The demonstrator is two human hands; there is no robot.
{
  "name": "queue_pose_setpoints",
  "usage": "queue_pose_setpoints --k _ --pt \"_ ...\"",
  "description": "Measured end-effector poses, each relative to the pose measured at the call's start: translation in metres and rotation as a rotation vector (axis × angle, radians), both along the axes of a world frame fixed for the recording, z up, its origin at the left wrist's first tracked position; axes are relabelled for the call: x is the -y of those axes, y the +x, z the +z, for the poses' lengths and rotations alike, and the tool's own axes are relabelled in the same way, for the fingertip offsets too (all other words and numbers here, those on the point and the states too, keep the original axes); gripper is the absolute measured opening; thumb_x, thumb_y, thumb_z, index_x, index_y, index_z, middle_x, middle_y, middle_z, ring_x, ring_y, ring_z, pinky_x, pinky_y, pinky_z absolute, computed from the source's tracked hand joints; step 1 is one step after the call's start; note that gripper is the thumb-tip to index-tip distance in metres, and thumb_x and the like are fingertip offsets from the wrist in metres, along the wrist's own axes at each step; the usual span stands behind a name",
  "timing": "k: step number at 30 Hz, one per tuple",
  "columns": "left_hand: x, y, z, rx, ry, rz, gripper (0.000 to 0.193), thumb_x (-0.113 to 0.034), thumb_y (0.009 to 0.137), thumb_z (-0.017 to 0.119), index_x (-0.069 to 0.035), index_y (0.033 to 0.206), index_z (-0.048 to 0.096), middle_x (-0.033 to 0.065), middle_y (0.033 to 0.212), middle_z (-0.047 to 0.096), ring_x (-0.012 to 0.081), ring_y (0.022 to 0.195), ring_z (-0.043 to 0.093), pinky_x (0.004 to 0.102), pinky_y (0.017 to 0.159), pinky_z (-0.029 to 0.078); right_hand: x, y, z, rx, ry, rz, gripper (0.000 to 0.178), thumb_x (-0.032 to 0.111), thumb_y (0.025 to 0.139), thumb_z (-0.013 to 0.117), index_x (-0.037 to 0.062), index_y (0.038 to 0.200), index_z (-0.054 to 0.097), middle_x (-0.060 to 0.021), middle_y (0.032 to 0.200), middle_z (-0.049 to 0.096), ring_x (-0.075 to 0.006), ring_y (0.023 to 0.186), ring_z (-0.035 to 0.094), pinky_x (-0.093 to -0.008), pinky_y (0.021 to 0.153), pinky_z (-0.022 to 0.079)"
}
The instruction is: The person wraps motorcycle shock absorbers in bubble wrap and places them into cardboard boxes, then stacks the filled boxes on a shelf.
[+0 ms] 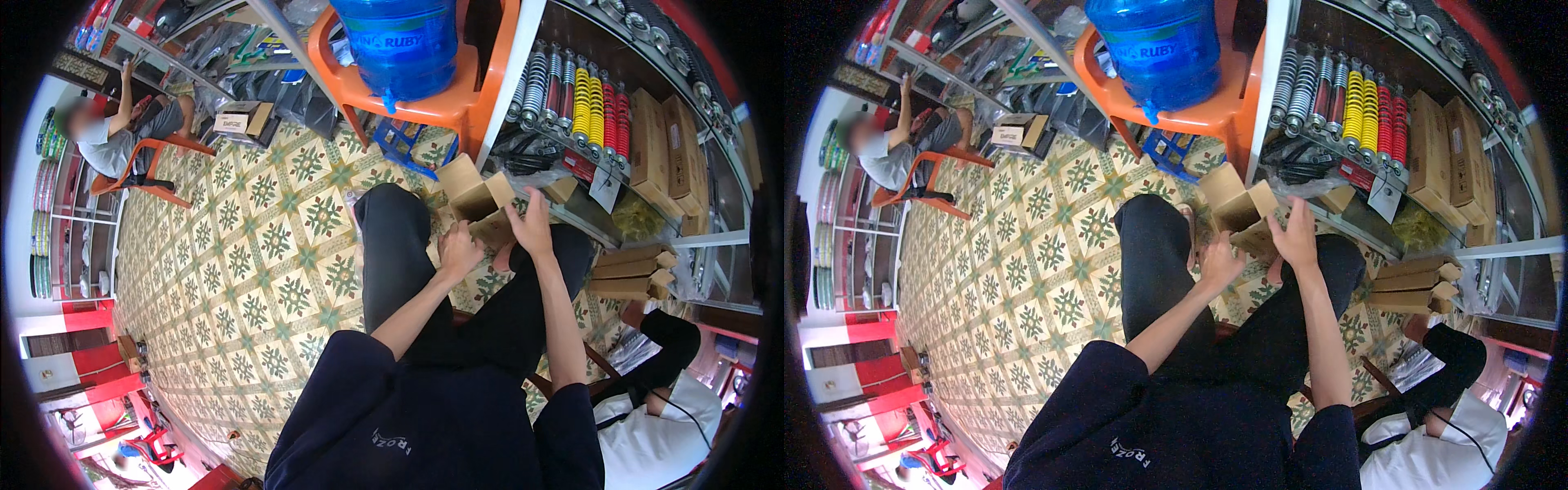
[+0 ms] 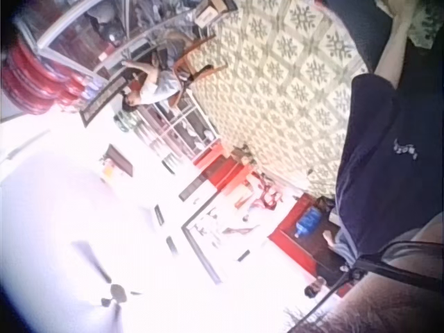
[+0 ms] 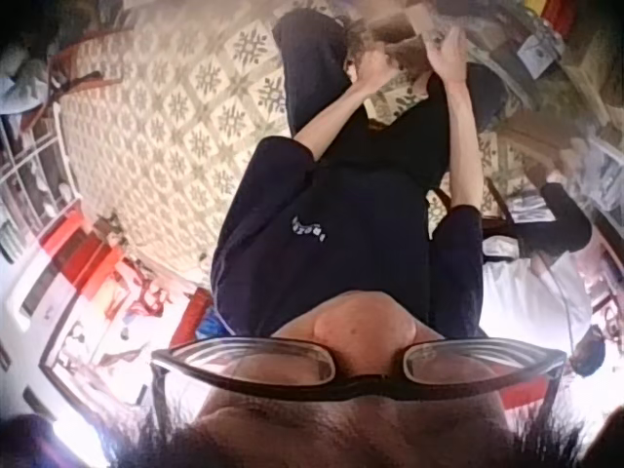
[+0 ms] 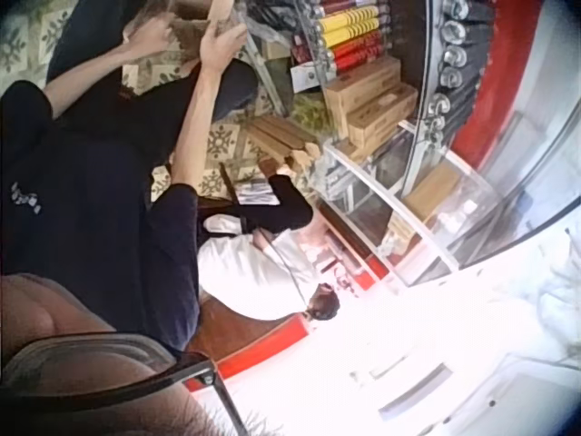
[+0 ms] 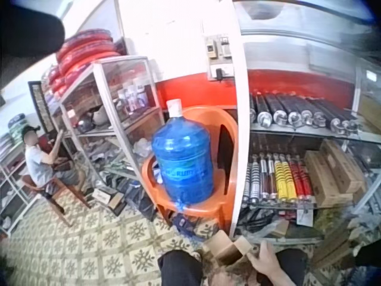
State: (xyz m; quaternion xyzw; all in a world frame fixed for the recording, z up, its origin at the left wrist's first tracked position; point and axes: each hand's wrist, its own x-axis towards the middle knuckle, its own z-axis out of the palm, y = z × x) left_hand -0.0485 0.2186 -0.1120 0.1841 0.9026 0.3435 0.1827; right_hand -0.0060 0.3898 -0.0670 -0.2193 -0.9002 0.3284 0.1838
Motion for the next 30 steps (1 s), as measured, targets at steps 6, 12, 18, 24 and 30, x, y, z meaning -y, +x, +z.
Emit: queue_pose_setpoints --k 6,12,18,24,30 --pt "-0.006 0.011 -0.001 -0.243 0.066 -0.056 0.053 -0.014 0.071 0.062 0.004 0.119 0.051 0.0229 0.101 0.057 0.0374 0.093 0.058 0.0492 0.087 0.041 0.003 -0.001 -0.004 0.097 -0.086 0.068 0.050 0.021 0.081 0.067 0.0012 0.122 0.047 -0.0249 0.120 0.052 -0.0426 0.112 0.048 -0.0464 0.094 0.040" --pt "-0.010 0.018 0.005 -0.229 0.152 -0.121 0.058 -0.009 0.072 0.061 0.005 0.125 0.044 0.0230 0.105 0.050 0.0388 0.097 0.053 0.0476 0.085 0.042 -0.007 0.002 -0.015 0.193 -0.075 0.010 0.045 0.019 0.079 0.068 -0.0012 0.114 0.050 -0.0272 0.115 0.053 -0.0445 0.107 0.051 -0.0481 0.090 0.043" --pt "-0.006 0.013 0.014 -0.249 0.218 -0.116 0.051 -0.013 0.082 0.058 -0.003 0.129 0.041 0.0242 0.106 0.051 0.0435 0.091 0.055 0.0498 0.079 0.046 -0.004 0.007 -0.011 0.196 0.024 0.069 0.027 0.008 0.077 0.059 -0.0027 0.101 0.054 -0.0284 0.098 0.058 -0.0454 0.097 0.054 -0.0506 0.083 0.044" --pt "0.002 -0.008 0.018 -0.071 0.276 -0.122 0.036 -0.030 0.097 0.043 -0.007 0.123 0.050 0.0246 0.111 0.060 0.0458 0.091 0.060 0.0521 0.078 0.047 0.000 0.008 -0.006 0.212 -0.027 0.095 0.048 0.005 0.075 0.057 0.0024 0.120 0.040 -0.0295 0.085 0.061 -0.0480 0.084 0.059 -0.0527 0.076 0.047" --pt "-0.002 -0.006 0.005 -0.094 0.322 -0.025 0.034 -0.022 0.093 0.050 -0.006 0.122 0.053 0.0246 0.095 0.065 0.0412 0.089 0.064 0.0494 0.077 0.048 0.009 0.008 -0.006 0.258 -0.133 0.160 0.065 0.000 0.073 0.057 0.0053 0.131 0.028 -0.0313 0.088 0.061 -0.0492 0.087 0.059 -0.0529 0.079 0.046"
